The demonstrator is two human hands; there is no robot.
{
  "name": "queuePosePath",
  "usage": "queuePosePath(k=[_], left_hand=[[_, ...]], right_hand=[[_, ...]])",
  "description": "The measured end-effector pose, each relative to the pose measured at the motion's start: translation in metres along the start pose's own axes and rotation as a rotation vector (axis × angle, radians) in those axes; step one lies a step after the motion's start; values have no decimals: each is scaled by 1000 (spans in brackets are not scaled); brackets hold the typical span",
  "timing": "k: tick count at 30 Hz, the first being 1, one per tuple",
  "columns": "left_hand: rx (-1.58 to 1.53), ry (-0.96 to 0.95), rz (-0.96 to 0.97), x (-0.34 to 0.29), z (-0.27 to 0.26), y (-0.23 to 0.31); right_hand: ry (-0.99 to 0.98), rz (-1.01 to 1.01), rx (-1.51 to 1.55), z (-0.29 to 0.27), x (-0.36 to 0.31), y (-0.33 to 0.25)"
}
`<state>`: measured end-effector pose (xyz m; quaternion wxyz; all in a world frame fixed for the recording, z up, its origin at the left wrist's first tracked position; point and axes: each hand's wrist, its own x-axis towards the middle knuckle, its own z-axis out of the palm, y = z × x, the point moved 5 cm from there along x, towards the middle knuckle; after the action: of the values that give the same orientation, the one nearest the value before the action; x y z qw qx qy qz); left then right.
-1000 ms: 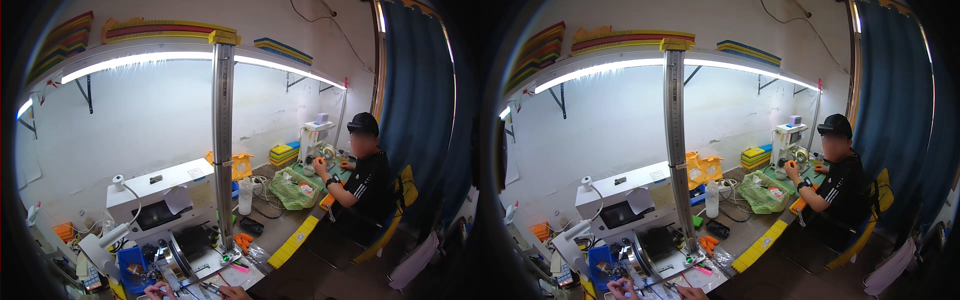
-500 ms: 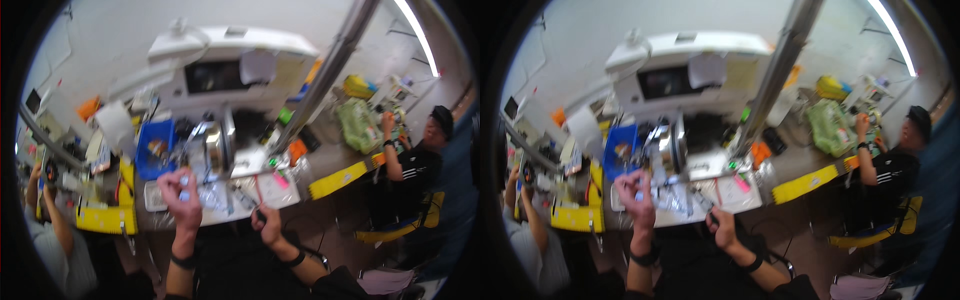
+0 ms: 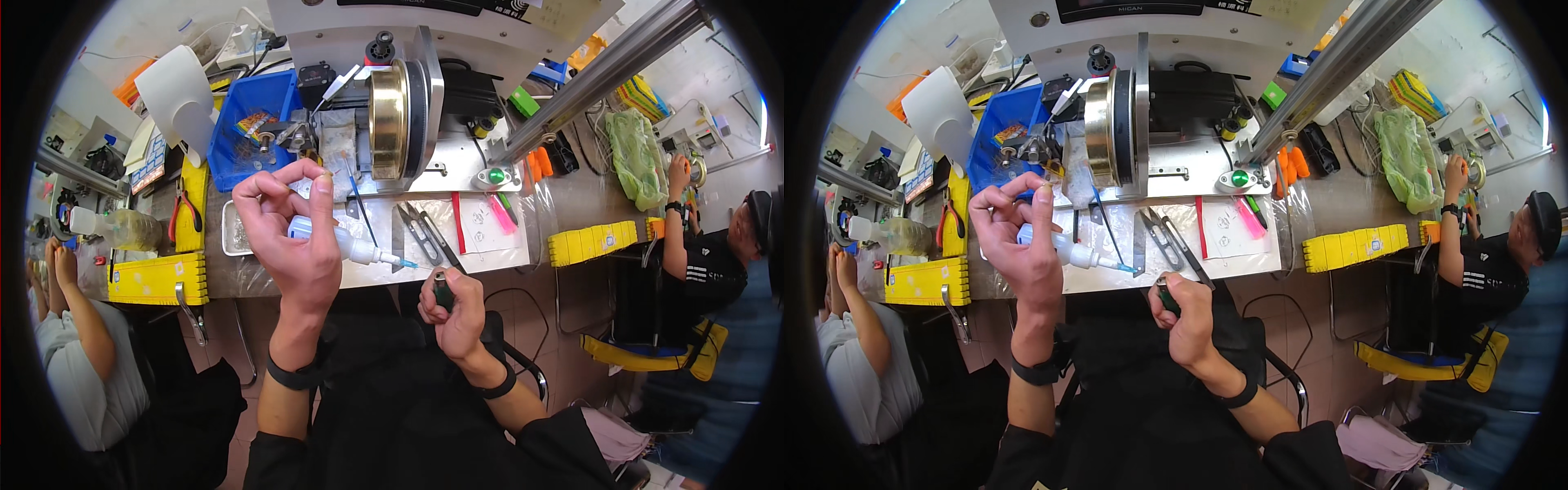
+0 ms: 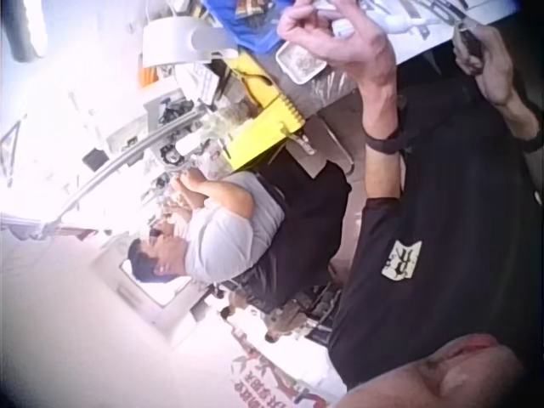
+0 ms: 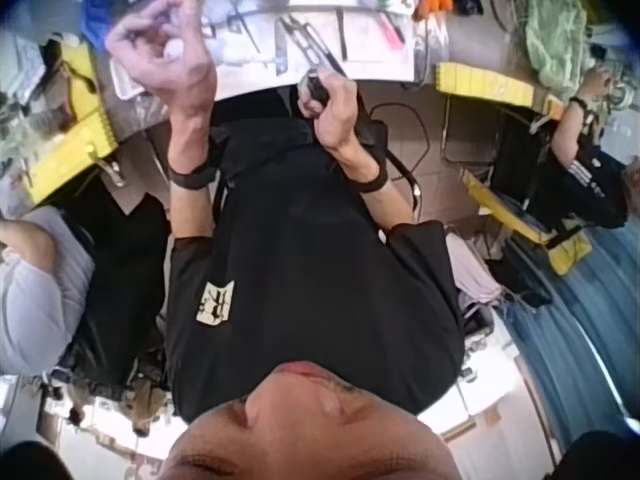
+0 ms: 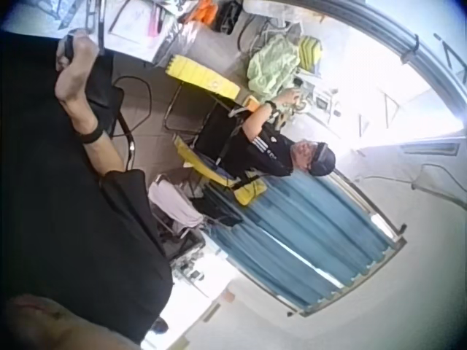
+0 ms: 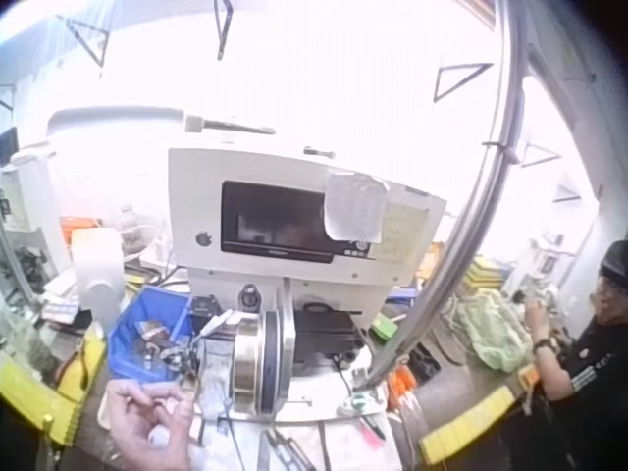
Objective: Assemble small mechanical and electrical components at a workbench, involving gluing, testing, and fitting parts.
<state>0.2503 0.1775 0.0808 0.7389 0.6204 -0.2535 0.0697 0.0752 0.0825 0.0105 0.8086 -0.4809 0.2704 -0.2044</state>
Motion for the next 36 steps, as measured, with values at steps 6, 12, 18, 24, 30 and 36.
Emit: queuePosePath(k=[6, 12, 18, 24, 30, 36], left_hand=[[-18, 2, -31, 1, 1, 0], [-7, -3, -12, 1, -1, -3], [14, 4, -12, 1, 0, -3], [12, 3, -17, 1, 1, -2], [45, 2, -13, 0, -6, -2], [104, -2, 38, 0, -6, -4]], right_hand=[[-31, 25, 14, 7, 4, 0], [-34, 23, 0, 9, 2, -2], [-8, 36, 11, 10, 5, 0], [48, -85, -132, -1, 8, -13], [460, -478, -993, -43, 39, -68], [555, -648, -1598, -51, 48, -72]])
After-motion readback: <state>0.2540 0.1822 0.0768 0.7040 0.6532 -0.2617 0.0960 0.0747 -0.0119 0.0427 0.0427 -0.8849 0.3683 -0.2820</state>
